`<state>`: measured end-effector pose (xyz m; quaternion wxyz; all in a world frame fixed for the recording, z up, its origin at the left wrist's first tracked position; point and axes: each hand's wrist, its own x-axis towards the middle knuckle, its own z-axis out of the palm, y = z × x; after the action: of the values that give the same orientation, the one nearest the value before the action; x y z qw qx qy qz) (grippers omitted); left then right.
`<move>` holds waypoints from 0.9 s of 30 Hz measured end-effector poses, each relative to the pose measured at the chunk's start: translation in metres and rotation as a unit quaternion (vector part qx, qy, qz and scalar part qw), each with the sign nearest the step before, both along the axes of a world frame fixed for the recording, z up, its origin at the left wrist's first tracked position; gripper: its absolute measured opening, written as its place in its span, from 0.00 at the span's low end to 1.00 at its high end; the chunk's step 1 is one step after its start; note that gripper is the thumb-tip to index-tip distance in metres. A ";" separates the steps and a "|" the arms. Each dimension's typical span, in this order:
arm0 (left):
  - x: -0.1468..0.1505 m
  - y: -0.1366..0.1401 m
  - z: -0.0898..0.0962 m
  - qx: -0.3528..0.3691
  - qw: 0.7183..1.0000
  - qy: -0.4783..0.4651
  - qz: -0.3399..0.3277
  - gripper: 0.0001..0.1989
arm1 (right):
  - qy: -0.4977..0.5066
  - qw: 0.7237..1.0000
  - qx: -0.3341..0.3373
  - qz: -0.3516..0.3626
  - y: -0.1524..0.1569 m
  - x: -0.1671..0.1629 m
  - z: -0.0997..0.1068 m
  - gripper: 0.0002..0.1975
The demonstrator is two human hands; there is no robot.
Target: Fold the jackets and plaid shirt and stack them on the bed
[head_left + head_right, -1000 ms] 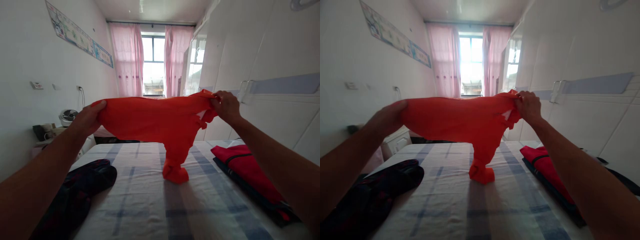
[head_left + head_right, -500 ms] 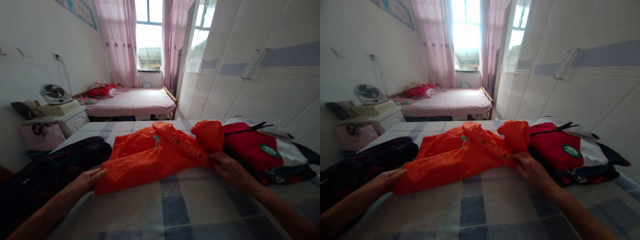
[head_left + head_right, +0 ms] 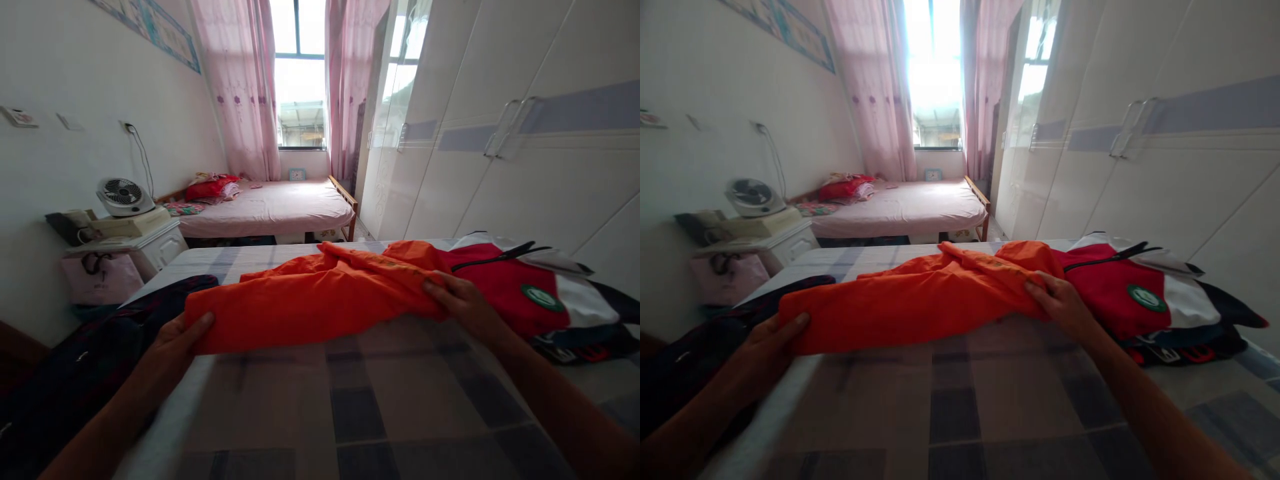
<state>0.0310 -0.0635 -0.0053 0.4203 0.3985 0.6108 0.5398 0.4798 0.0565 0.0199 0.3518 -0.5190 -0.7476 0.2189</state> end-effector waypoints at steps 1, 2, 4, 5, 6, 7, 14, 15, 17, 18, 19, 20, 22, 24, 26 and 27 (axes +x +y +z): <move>-0.002 -0.004 0.000 -0.016 1.000 -0.003 -0.015 0.29 | 0.003 1.000 -0.027 0.003 -0.009 0.011 0.002 0.20; -0.004 -0.008 -0.001 -0.037 0.999 0.001 -0.036 0.27 | -0.001 0.998 -0.064 0.015 -0.018 0.022 0.001 0.20; -0.003 -0.016 -0.008 -0.087 0.993 0.032 -0.077 0.24 | -0.033 0.989 -0.136 0.041 -0.034 0.038 -0.010 0.21; -0.001 -0.019 -0.013 -0.113 0.988 0.053 -0.095 0.23 | -0.057 0.985 -0.157 0.046 -0.042 0.043 -0.018 0.22; 0.002 -0.022 -0.017 -0.131 0.983 0.072 -0.108 0.23 | -0.079 0.982 -0.165 0.042 -0.049 0.044 -0.025 0.23; 0.006 -0.025 -0.021 -0.141 0.979 0.086 -0.119 0.23 | -0.098 0.982 -0.160 0.033 -0.055 0.041 -0.031 0.24; 0.015 -0.039 -0.025 -0.126 0.986 0.087 -0.067 0.29 | -0.153 0.986 -0.059 -0.043 -0.064 0.000 -0.034 0.17; 0.015 -0.041 -0.027 -0.131 0.985 0.095 -0.059 0.29 | -0.161 0.984 -0.060 -0.055 -0.060 -0.001 -0.035 0.17; 0.013 -0.046 -0.034 -0.131 0.981 0.140 -0.042 0.29 | -0.177 0.980 -0.067 -0.065 -0.054 0.000 -0.038 0.15; 0.011 -0.048 -0.037 -0.122 0.977 0.169 -0.038 0.29 | -0.181 0.979 -0.068 -0.067 -0.051 0.002 -0.040 0.15; 0.010 -0.050 -0.040 -0.109 0.973 0.199 -0.038 0.29 | -0.180 0.979 -0.066 -0.069 -0.049 0.004 -0.042 0.14; 0.009 -0.053 -0.042 -0.099 0.968 0.226 -0.046 0.30 | -0.174 0.980 -0.059 -0.072 -0.047 0.006 -0.043 0.14; 0.005 -0.057 -0.044 -0.094 0.954 0.278 -0.066 0.31 | -0.172 0.981 -0.042 -0.076 -0.047 0.007 -0.044 0.14; 0.000 -0.060 -0.043 -0.096 0.934 0.335 -0.083 0.30 | -0.212 0.974 -0.038 -0.068 -0.048 0.006 -0.043 0.13; -0.004 -0.058 -0.039 -0.107 0.911 0.387 -0.088 0.28 | -0.265 0.963 -0.015 -0.051 -0.049 -0.001 -0.040 0.13; -0.006 -0.054 -0.036 -0.112 0.902 0.410 -0.081 0.28 | -0.276 0.960 0.015 -0.042 -0.049 -0.007 -0.037 0.13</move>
<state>0.0255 -0.1172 -0.0409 0.2169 0.5830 0.7511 0.2212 0.4728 0.0075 -0.0167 0.1486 -0.5851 -0.7962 0.0412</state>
